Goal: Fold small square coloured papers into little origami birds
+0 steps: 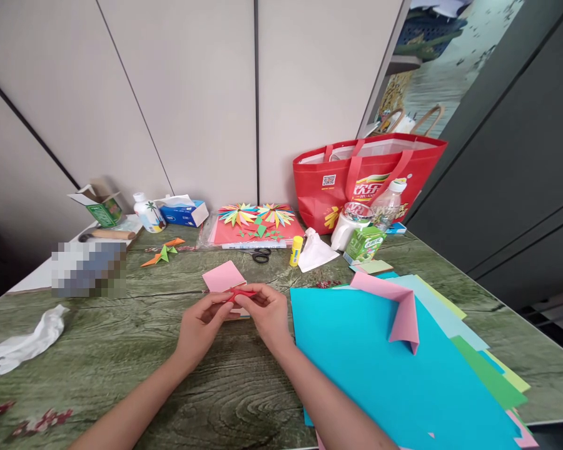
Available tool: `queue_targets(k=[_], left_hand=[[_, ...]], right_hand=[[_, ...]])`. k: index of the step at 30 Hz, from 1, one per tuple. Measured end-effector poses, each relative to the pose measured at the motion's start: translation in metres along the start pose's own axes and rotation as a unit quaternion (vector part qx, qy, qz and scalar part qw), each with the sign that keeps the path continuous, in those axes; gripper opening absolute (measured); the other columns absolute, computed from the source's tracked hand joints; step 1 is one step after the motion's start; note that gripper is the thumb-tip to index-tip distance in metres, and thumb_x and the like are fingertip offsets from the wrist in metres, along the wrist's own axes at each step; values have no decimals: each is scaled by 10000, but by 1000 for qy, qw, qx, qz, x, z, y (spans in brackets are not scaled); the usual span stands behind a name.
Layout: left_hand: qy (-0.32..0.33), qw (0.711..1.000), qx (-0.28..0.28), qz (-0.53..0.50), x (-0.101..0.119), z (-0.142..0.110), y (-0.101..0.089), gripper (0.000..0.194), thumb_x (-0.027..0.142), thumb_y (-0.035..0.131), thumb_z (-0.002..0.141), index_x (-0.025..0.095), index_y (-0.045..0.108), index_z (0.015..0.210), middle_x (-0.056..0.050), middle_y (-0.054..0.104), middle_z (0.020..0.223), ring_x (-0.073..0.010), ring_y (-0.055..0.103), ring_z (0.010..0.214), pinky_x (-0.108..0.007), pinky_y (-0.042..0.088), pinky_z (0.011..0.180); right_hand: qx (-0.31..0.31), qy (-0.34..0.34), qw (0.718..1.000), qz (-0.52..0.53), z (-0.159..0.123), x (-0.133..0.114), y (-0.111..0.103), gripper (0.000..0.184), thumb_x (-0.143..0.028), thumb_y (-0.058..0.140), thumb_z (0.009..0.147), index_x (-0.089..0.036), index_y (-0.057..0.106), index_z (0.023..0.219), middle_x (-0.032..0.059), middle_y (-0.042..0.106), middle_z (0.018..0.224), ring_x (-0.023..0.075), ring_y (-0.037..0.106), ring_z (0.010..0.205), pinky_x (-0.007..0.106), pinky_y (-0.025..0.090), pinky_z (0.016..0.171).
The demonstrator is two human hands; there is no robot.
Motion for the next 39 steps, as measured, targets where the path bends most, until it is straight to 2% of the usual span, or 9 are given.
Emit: queue_targets(k=[7, 16, 20, 24, 27, 30, 35, 39], left_hand=[[-51, 999, -2, -11, 9, 1, 2, 158, 308, 557, 739, 174, 608, 806, -27, 664, 723, -165, 636, 601, -302, 553, 577], [-78, 995, -22, -49, 4, 3, 2, 174, 314, 526, 759, 150, 581, 742, -1, 622, 572, -144, 605, 497, -293, 540, 512], [-80, 995, -1, -56, 3, 3, 0, 144, 296, 564, 732, 153, 562, 748, 3, 619, 592, -151, 619, 540, -294, 542, 527], [-67, 993, 63, -80, 6, 5, -7, 223, 242, 646, 648, 160, 549, 831, -1, 638, 692, -157, 633, 573, -295, 546, 546], [-57, 992, 88, -74, 7, 5, -11, 186, 211, 654, 632, 144, 584, 791, -3, 646, 641, -143, 623, 542, -286, 543, 578], [-47, 993, 92, -58, 8, 5, -13, 98, 198, 647, 634, 145, 618, 711, -6, 649, 608, -137, 612, 531, -271, 538, 563], [-57, 992, 89, -67, 8, 4, -12, 209, 164, 680, 582, 153, 635, 785, -4, 665, 648, -141, 618, 563, -278, 539, 589], [-70, 991, 80, -82, 4, 6, -13, 147, 194, 679, 602, 138, 643, 733, -14, 664, 643, -138, 611, 535, -275, 531, 568]], right_hand=[[-7, -6, 1000, -27, -2, -4, 2, 140, -243, 672, 640, -185, 655, 766, 33, 696, 792, 183, 640, 746, 316, 515, 697], [-37, -39, 995, -82, -3, -1, 4, 108, -238, 645, 669, -185, 655, 763, 24, 674, 753, 159, 618, 706, 279, 502, 649], [-33, -46, 994, -97, -3, -2, 3, 103, -242, 637, 679, -173, 653, 755, 34, 672, 749, 163, 614, 703, 289, 499, 658], [-29, -52, 994, -95, -3, -5, 3, 105, -243, 630, 685, -171, 646, 760, 41, 671, 758, 165, 615, 709, 290, 503, 663], [-47, -62, 993, -94, -5, -7, 6, 103, -234, 614, 700, -189, 651, 784, 39, 669, 787, 166, 614, 738, 287, 507, 669], [-65, -69, 991, -97, -5, -6, 9, 108, -236, 625, 692, -211, 667, 788, 31, 670, 799, 168, 612, 741, 292, 505, 677], [-52, -39, 995, -75, -2, -1, 6, 98, -255, 652, 666, -211, 673, 750, 20, 680, 745, 173, 617, 706, 306, 505, 670], [-48, -32, 996, -63, -3, -1, 6, 87, -250, 662, 654, -203, 670, 726, 15, 677, 721, 166, 611, 687, 292, 499, 653]])
Point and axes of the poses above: each hand's wrist, its own z-axis towards the middle knuckle, its own y-axis out of the palm, x = y × z, the point moved 5 cm from there along z, towards the middle knuckle
